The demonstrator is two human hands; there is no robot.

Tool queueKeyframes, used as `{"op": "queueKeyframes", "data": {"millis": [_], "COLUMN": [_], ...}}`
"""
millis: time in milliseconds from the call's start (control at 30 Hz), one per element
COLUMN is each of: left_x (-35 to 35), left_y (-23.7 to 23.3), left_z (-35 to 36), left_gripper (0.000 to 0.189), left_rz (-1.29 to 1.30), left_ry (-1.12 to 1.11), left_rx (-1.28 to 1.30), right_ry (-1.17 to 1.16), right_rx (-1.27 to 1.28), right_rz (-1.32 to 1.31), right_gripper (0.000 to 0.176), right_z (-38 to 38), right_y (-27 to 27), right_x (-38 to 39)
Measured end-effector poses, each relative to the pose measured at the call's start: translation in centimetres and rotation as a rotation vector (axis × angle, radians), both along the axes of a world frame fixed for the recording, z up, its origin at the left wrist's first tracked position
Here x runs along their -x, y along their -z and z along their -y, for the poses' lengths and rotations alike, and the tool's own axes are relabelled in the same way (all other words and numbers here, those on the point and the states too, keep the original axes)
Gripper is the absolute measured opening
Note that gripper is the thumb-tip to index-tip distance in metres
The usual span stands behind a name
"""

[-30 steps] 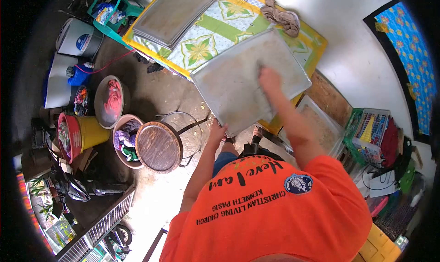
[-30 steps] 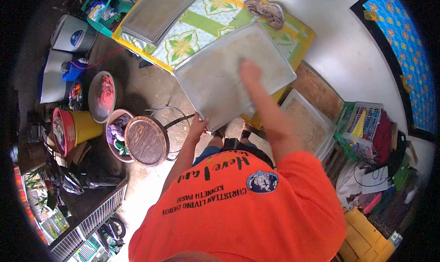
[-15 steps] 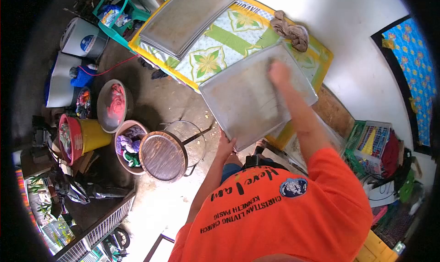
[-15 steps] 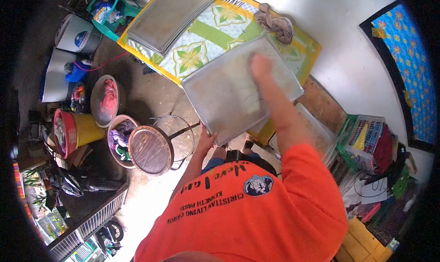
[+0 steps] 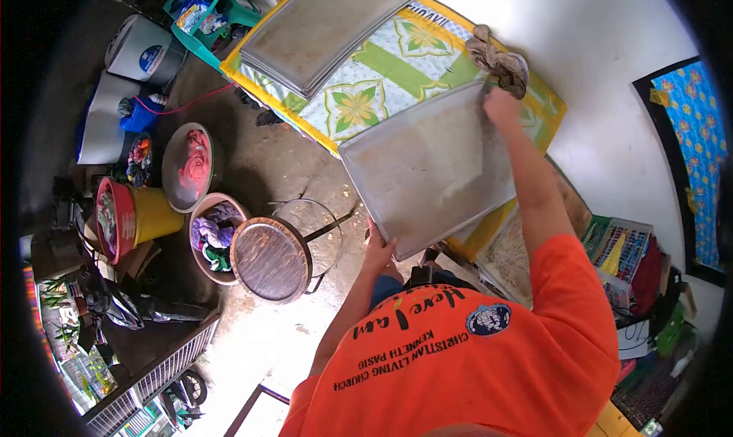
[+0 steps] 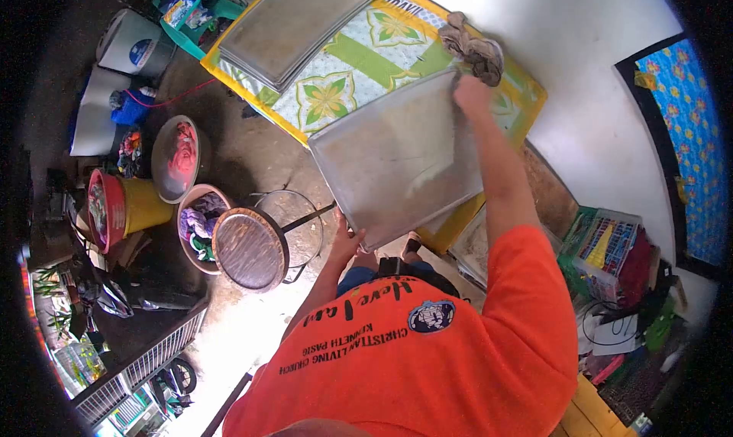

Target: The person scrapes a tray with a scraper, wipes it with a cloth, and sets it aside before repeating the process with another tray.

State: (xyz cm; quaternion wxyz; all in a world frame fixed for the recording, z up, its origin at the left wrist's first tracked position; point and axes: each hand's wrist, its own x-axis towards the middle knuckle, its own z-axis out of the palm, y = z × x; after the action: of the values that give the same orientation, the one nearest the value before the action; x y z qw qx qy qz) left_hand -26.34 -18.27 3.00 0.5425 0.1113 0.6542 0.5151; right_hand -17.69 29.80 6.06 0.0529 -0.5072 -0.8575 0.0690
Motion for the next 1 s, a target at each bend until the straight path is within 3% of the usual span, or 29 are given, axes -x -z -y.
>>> {"op": "queueKeyframes", "data": {"millis": [100, 300, 400, 500, 600, 700, 933, 1000], "left_x": [0.1, 0.3, 0.3, 0.5, 0.8, 0.4, 0.9, 0.7], "left_y": [1.2, 1.2, 0.9, 1.3, 2.8, 4.4, 4.0, 3.9], "left_z": [0.2, 0.0, -0.5, -0.3, 0.1, 0.2, 0.1, 0.0], "left_gripper": [0.093, 0.092, 0.092, 0.092, 0.092, 0.092, 0.092, 0.092], "left_rz": [-0.055, -0.057, -0.067, -0.173, -0.306, -0.326, -0.342, -0.322], "left_ry": [0.043, -0.009, -0.016, 0.04, 0.066, 0.033, 0.059, 0.056], "left_rx": [0.032, -0.05, -0.019, 0.046, 0.088, 0.024, 0.022, 0.051], "right_ry": [-0.233, 0.143, 0.168, 0.328, 0.237, -0.036, 0.113, -0.028], "right_rx": [-0.001, 0.001, 0.056, 0.031, 0.07, 0.025, 0.049, 0.008], "right_rz": [0.104, 0.054, 0.067, -0.025, -0.078, 0.152, 0.131, 0.133], "right_gripper": [0.025, 0.03, 0.032, 0.032, 0.03, 0.03, 0.032, 0.033], "right_z": [5.6, -0.2, 0.5, -2.7, -3.2, 1.3, -1.1, 1.0], "right_y": [-0.9, -2.2, -3.1, 0.7, -0.2, -2.9, -3.8, -3.0], "right_x": [3.8, 0.4, 1.4, -0.4, -0.7, 2.8, -0.3, 1.3]}}
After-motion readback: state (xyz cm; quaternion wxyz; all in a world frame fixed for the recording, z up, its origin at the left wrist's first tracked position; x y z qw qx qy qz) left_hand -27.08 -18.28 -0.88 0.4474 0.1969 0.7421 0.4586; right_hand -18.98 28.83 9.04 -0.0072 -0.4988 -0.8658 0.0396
